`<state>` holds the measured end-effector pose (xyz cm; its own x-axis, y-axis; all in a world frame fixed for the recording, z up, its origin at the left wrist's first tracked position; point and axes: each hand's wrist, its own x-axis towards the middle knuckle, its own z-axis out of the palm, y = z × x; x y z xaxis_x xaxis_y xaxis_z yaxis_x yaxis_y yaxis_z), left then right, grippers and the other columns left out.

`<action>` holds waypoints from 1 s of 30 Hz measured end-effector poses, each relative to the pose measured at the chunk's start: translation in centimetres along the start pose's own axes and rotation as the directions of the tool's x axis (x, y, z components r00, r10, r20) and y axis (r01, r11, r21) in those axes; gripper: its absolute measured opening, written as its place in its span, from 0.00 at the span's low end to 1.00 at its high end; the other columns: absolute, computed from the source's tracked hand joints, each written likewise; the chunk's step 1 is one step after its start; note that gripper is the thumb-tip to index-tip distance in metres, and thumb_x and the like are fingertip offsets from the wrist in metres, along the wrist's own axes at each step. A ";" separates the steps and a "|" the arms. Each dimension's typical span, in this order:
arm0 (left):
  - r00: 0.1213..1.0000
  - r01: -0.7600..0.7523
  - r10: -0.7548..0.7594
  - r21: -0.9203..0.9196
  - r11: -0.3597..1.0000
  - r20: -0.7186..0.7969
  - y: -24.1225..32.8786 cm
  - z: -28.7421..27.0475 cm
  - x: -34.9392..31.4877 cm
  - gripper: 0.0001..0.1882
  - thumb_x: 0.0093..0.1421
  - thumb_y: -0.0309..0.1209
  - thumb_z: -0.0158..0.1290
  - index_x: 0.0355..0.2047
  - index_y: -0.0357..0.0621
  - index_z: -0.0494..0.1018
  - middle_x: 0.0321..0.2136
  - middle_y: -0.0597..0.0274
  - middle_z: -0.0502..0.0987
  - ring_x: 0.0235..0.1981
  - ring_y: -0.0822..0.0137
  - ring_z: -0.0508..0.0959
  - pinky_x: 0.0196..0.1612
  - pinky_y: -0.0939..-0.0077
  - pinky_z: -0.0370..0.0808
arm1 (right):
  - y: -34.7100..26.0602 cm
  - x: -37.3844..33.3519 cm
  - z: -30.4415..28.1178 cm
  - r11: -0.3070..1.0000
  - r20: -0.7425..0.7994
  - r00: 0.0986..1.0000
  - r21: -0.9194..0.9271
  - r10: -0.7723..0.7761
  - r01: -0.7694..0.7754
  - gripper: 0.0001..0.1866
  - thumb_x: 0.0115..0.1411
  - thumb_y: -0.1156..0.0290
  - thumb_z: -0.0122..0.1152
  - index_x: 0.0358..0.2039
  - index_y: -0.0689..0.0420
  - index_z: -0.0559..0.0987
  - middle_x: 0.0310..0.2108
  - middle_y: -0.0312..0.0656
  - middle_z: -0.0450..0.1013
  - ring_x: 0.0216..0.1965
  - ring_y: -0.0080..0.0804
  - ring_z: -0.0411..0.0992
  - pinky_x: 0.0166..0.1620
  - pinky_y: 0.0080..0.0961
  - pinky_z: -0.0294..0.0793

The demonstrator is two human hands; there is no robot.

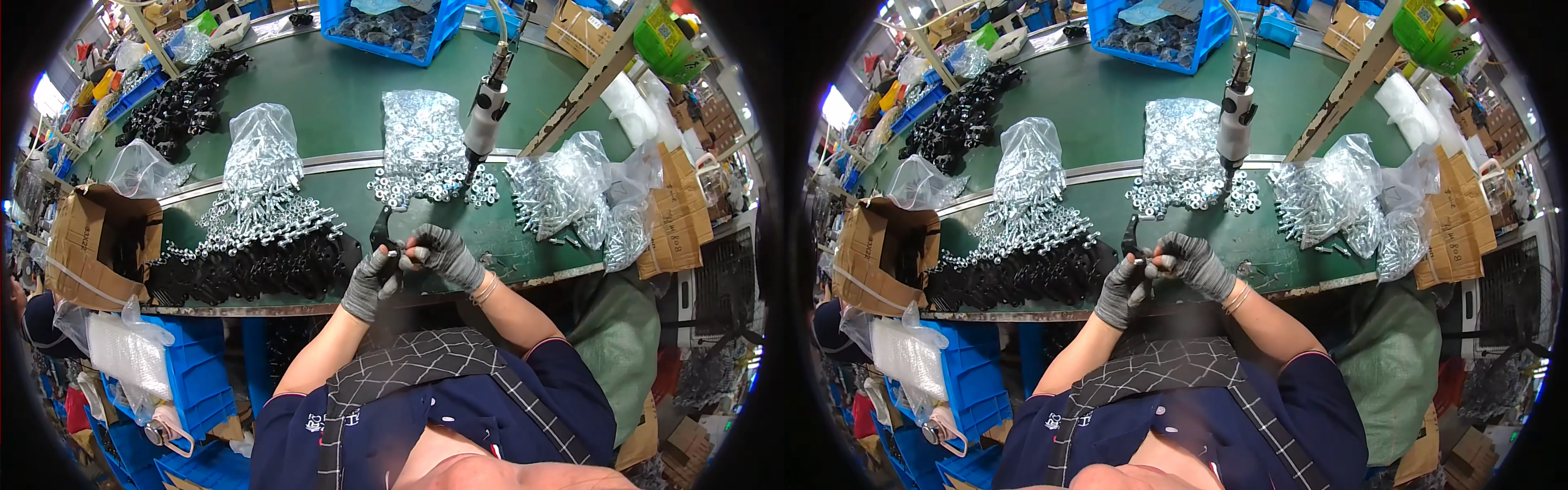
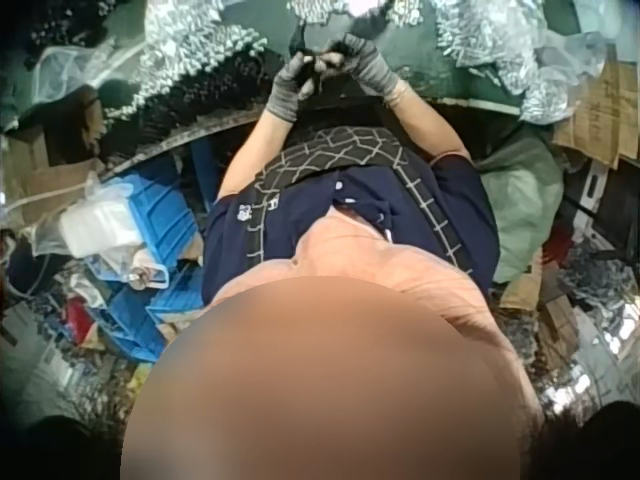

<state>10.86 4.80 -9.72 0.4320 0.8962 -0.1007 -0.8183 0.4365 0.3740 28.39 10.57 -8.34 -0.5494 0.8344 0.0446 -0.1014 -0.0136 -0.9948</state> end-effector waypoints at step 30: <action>0.796 0.115 0.212 0.486 0.866 -0.566 -1.6 -0.5 2.8 0.14 0.59 0.42 0.47 0.31 0.42 0.69 0.20 0.64 0.73 0.09 0.74 0.67 0.08 0.86 0.59 | 1.8 1.6 -0.7 0.059 0.384 0.668 -0.840 -0.637 0.540 0.08 0.49 0.70 0.58 0.30 0.55 0.72 0.27 0.42 0.71 0.25 0.37 0.71 0.24 0.28 0.71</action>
<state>13.16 6.66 -11.08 -0.0440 0.8512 -0.5230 -0.4748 0.4428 0.7606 27.90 12.29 -10.12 -0.6214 0.3543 0.6988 0.3941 0.9122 -0.1121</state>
